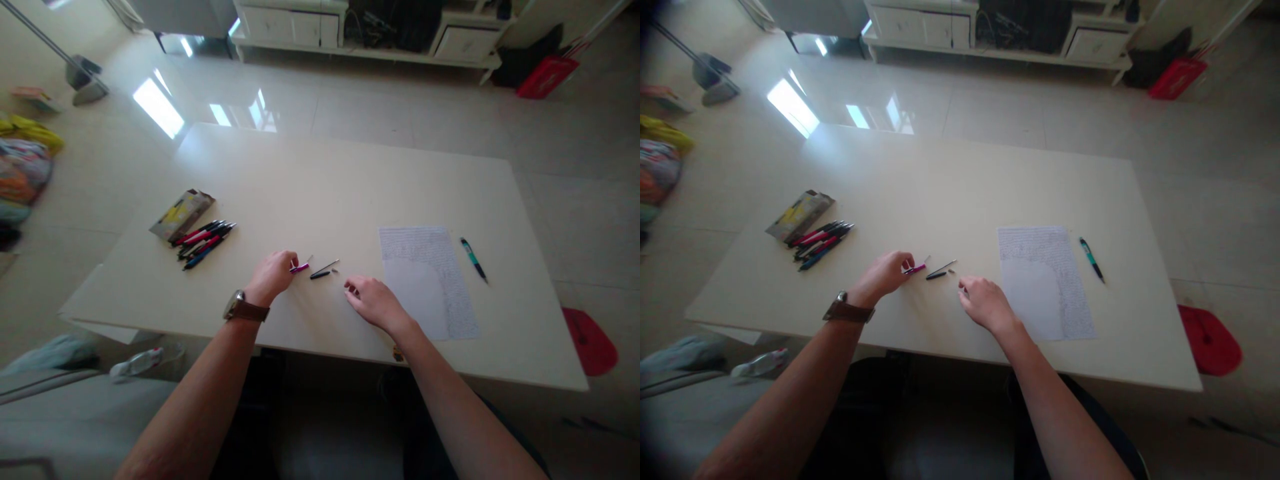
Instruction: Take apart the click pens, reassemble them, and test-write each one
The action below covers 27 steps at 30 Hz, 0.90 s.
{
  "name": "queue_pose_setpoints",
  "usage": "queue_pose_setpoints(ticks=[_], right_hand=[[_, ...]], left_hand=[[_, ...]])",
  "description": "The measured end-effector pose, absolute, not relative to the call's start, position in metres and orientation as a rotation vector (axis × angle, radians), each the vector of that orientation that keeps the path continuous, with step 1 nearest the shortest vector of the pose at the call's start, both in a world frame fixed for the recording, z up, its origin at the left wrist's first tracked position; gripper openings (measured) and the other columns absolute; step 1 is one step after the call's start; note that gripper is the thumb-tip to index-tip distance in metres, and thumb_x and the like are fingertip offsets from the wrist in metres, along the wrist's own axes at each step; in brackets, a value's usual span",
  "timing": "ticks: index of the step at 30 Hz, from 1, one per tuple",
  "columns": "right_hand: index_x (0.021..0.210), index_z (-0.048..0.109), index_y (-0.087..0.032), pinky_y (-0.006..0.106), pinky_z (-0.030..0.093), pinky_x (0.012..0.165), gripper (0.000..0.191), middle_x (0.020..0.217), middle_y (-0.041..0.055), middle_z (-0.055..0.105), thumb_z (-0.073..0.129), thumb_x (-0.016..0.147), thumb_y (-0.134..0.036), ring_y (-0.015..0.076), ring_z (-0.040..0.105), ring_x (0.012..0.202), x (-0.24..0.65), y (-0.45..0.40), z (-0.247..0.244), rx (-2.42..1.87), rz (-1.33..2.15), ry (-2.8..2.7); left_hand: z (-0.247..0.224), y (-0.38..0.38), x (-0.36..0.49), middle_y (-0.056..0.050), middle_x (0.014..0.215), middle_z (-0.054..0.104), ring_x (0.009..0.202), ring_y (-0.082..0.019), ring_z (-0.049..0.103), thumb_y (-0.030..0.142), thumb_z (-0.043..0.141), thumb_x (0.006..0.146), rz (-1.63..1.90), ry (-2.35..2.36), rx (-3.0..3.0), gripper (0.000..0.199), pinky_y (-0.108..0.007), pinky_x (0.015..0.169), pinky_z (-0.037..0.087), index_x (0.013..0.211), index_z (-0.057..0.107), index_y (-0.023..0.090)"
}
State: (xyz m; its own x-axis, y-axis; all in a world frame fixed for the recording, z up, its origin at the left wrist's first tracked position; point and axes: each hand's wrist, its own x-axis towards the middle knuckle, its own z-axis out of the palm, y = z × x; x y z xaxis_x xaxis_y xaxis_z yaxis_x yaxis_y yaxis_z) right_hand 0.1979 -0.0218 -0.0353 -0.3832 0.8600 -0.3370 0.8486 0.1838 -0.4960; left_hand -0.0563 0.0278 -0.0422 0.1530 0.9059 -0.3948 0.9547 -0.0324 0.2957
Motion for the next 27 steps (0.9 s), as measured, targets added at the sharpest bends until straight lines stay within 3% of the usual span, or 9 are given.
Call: queue_pose_setpoints(ticks=[8,13,16,22,27], right_hand=[[0.101,0.067,-0.019,0.026,0.042,0.076,0.017,0.101,0.0057,0.074,0.053,0.093,-0.023,0.0166,0.066,0.086,0.202,-0.023,-0.037,-1.723,0.987,-2.403],[0.098,0.066,-0.019,0.026,0.039,0.074,0.014,0.099,0.0054,0.073,0.053,0.093,-0.022,0.0172,0.065,0.088,0.200,-0.027,-0.031,-1.723,0.959,-2.431],[0.089,0.064,-0.019,0.027,0.034,0.067,0.012,0.088,0.0042,0.071,0.053,0.093,-0.021,0.0160,0.062,0.079,0.192,-0.037,-0.032,-1.721,0.947,-2.462],[0.073,0.060,-0.018,0.030,0.027,0.064,0.022,0.070,0.0022,0.064,0.054,0.093,-0.025,0.0137,0.053,0.065,0.187,-0.051,-0.053,-1.299,1.002,-2.642],[0.067,0.058,-0.018,0.030,0.026,0.063,0.030,0.064,0.0020,0.061,0.050,0.095,-0.024,0.0136,0.051,0.062,0.202,-0.107,-0.043,-1.612,0.894,-2.441]], left_hand=[[-0.050,0.030,-0.065,-0.006,0.088,0.070,0.078,-0.018,0.060,0.018,0.061,0.080,-0.082,1.730,1.962,0.017,-0.027,0.066,0.041,0.093,0.071,0.021],[-0.048,0.030,-0.065,-0.004,0.092,0.069,0.078,-0.016,0.059,0.012,0.061,0.075,0.159,1.658,1.916,0.022,-0.026,0.068,0.043,0.095,0.068,0.020],[-0.042,0.029,-0.060,-0.003,0.093,0.067,0.080,-0.015,0.059,0.005,0.052,0.077,0.302,1.618,1.956,0.025,-0.027,0.072,0.044,0.092,0.067,0.019],[-0.040,0.040,-0.040,-0.004,0.096,0.064,0.085,-0.016,0.059,0.013,0.051,0.087,0.501,1.522,2.080,0.017,-0.029,0.077,0.046,0.095,0.064,0.020],[-0.034,0.024,-0.028,-0.005,0.099,0.064,0.087,-0.016,0.060,0.010,0.048,0.088,0.592,1.454,2.094,0.022,-0.029,0.079,0.047,0.099,0.064,0.020]])
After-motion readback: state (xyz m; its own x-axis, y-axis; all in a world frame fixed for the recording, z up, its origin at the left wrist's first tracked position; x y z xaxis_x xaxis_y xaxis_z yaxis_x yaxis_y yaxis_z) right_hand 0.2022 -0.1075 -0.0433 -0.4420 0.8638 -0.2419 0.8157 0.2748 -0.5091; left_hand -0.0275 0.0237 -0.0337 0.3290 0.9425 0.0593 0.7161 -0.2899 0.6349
